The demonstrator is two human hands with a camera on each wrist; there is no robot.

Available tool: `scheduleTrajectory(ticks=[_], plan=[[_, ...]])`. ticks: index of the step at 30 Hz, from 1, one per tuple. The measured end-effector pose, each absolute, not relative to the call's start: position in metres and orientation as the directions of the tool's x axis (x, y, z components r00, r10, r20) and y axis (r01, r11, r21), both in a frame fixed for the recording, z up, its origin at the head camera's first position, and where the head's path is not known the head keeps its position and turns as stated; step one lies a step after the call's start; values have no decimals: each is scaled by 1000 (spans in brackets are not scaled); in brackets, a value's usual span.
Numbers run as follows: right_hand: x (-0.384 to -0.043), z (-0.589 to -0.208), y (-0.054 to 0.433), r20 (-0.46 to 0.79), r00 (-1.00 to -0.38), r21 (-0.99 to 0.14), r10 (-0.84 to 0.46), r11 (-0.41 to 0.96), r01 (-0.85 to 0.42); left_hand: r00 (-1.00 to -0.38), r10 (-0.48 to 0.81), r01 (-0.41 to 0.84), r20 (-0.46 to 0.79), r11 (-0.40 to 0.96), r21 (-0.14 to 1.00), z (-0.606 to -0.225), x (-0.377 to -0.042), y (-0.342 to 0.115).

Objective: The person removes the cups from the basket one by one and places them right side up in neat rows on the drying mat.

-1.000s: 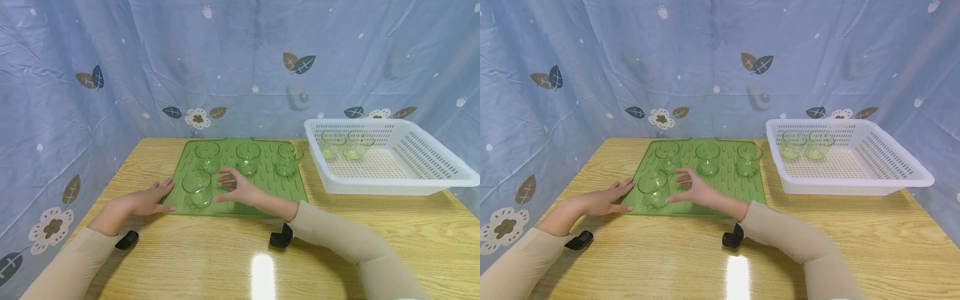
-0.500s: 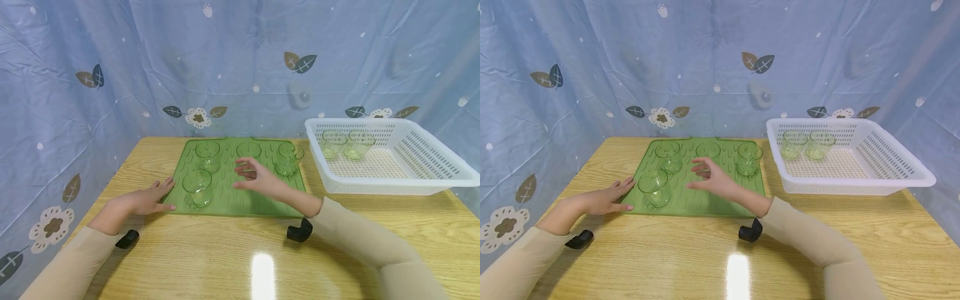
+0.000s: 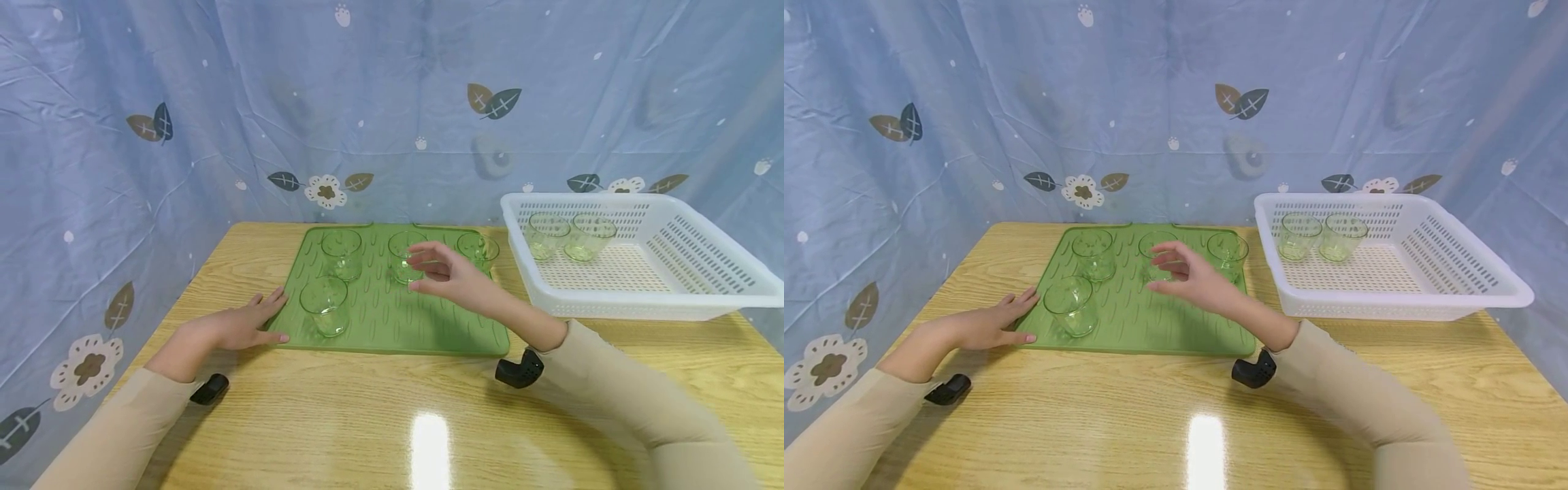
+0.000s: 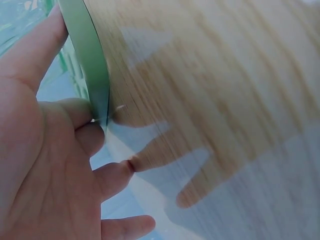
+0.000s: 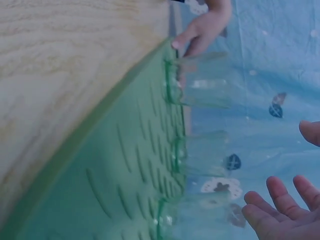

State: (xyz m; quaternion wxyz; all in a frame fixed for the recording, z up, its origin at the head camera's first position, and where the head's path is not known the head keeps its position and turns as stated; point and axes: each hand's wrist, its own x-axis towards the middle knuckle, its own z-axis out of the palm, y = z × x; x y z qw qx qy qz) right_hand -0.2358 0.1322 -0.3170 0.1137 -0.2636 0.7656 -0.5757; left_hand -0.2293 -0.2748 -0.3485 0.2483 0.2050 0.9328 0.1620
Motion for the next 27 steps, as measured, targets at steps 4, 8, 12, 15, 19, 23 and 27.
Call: scheduleTrajectory(ticks=[4, 8, 12, 15, 19, 23, 27], plan=[[-234, -308, 142, 154, -841, -925, -519, 223, -307, -793, 464, 304, -395, 863, 403, -348, -228, -275], [-235, -304, 154, 185, -851, -905, -492, 251, -342, -793, 464, 302, -395, 862, 407, -348, -228, -274], [-234, -302, 170, 206, -860, -893, -467, 270, -360, -792, 459, 292, -403, 864, 410, -347, -227, -273], [-233, -300, 184, 223, -870, -878, -441, 296, -375, -792, 455, 289, -406, 867, 407, -347, -229, -273], [-233, -295, 204, 259, -882, -857, -394, 327, -398, -792, 458, 295, -404, 866, 404, -348, -230, -273], [-232, -283, 222, 307, -889, -844, -338, 334, -419, -792, 461, 300, -400, 865, 401, -349, -230, -274], [-235, -268, 240, 329, -905, -838, -268, 359, -411, -794, 458, 301, -399, 868, 396, -348, -230, -275]])
